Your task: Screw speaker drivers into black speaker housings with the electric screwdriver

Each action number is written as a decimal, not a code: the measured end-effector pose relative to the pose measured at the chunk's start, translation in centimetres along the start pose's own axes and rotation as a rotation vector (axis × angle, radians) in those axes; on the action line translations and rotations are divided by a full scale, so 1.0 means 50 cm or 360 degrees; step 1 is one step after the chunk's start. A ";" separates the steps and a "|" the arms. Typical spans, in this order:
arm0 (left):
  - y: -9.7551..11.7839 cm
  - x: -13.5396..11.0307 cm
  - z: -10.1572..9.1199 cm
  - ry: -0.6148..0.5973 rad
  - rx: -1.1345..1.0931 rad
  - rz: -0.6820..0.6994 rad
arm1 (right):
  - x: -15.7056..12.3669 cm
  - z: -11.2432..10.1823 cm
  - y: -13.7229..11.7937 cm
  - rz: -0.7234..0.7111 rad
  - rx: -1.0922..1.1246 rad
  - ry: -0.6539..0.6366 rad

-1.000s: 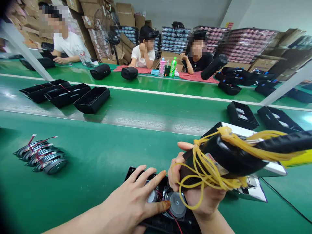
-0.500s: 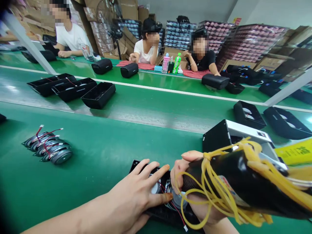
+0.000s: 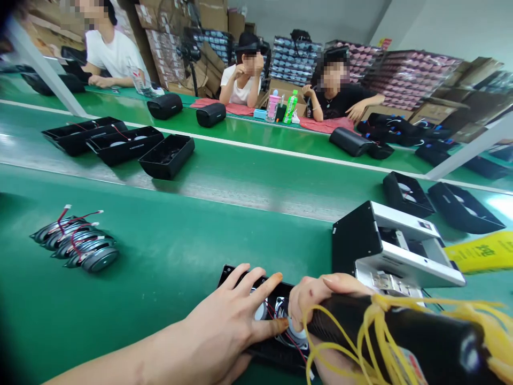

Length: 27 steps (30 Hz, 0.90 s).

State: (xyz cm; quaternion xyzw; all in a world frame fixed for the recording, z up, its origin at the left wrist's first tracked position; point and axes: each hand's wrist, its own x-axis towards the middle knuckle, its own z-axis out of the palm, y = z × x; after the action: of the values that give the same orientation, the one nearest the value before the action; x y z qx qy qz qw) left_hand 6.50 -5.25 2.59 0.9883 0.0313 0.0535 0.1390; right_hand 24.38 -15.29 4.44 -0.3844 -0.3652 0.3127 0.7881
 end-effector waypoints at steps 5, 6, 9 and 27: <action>-0.003 -0.003 0.011 0.0060 -0.0038 -0.0006 | -0.003 0.019 0.014 -0.0381 -0.0254 0.0121; -0.003 -0.003 0.012 0.0059 -0.0040 -0.0003 | -0.005 0.018 0.018 -0.0419 -0.0269 0.0178; -0.004 -0.001 0.013 0.0044 -0.0031 0.0012 | -0.013 0.005 0.029 -0.0502 -0.0303 0.0321; -0.003 -0.003 0.029 0.0101 -0.0006 0.0014 | -0.024 -0.038 0.018 -0.0548 -0.0458 0.0658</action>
State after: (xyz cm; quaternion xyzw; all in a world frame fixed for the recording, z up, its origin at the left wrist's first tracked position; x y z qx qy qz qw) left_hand 6.53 -5.51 1.16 0.9860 0.0310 0.0854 0.1395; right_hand 25.10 -16.49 2.43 -0.4800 -0.2975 0.0348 0.8246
